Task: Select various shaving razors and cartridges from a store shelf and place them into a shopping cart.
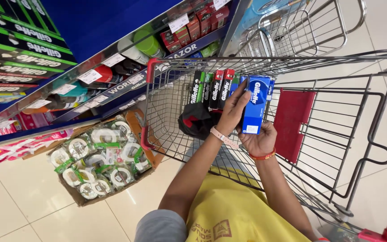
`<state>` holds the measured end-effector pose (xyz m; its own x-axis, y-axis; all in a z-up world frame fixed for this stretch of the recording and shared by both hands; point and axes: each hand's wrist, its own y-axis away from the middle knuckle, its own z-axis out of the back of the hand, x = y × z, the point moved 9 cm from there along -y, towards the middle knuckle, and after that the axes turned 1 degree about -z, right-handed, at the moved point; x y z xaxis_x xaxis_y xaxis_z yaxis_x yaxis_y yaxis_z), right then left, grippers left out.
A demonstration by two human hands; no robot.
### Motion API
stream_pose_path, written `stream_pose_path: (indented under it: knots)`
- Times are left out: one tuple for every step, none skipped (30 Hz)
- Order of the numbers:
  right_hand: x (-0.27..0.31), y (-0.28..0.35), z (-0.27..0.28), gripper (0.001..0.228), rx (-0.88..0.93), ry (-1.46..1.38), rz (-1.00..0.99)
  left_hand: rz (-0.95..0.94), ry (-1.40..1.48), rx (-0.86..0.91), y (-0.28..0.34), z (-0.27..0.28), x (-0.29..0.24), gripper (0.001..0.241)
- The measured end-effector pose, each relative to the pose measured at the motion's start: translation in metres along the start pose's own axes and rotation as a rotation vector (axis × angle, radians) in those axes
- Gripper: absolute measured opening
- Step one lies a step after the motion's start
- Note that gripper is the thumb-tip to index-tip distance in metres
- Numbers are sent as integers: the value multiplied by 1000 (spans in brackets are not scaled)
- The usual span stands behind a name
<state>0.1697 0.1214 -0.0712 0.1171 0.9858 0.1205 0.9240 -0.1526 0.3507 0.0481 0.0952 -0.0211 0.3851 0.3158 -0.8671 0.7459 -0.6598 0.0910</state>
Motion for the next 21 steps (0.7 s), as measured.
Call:
stream_pose_path:
  knots:
    - [-1,0,-3,56,1,2,-2,-3,1,-1,1,-1,-2,62]
    - [0,0,-4,55,-27,9,15,29,8,-15,1,0,-1,64]
    - [1,0,-5,55,-53,14,33,62,13,-27,1,0,0,65]
    - [1,-1,-6,55,-51,15,33,60,12,-27,1,0,1,65]
    - [2,-2,-4,54,-74,27,37,61,22,-35,1,1,3,66]
    - [2,-2,-3,54,-96,39,42,63,31,-43,1,3,4,67]
    - [3,-3,-4,54,-94,40,43,61,31,-40,0,3,1,67]
    - [2,-5,-5,54,-81,55,39,52,44,-26,-1,1,-2,67]
    - [2,-6,-6,54,-70,71,33,43,57,-12,-1,0,-5,67]
    - [3,-7,-7,54,-68,71,34,41,57,-10,-1,0,-6,67]
    - [2,-8,-7,54,-64,74,31,38,51,-19,-1,1,-7,66]
    - [1,-8,-8,53,-60,77,29,35,46,-27,-1,2,-8,66]
    - [1,-9,-8,53,-57,77,27,32,44,-28,-1,2,-9,66]
    - [1,-9,-9,53,-61,88,31,35,41,-35,-1,3,-10,65]
    - [2,-11,-10,52,-62,99,36,37,37,-41,-2,4,-11,65]
    - [1,-12,-12,52,-56,99,35,32,34,-40,-2,4,-12,65]
    - [0,-12,-11,51,-76,102,32,14,23,-39,-1,5,-14,64]
    - [0,-11,-11,51,-96,104,28,-3,12,-39,-1,5,-15,64]
    - [0,-11,-10,51,-95,106,28,-5,13,-39,-1,5,-14,64]
    - [-1,-11,-7,51,-115,114,27,6,28,-38,-1,6,-12,64]
    - [-1,-10,-4,51,-137,122,25,17,44,-40,0,6,-9,64]
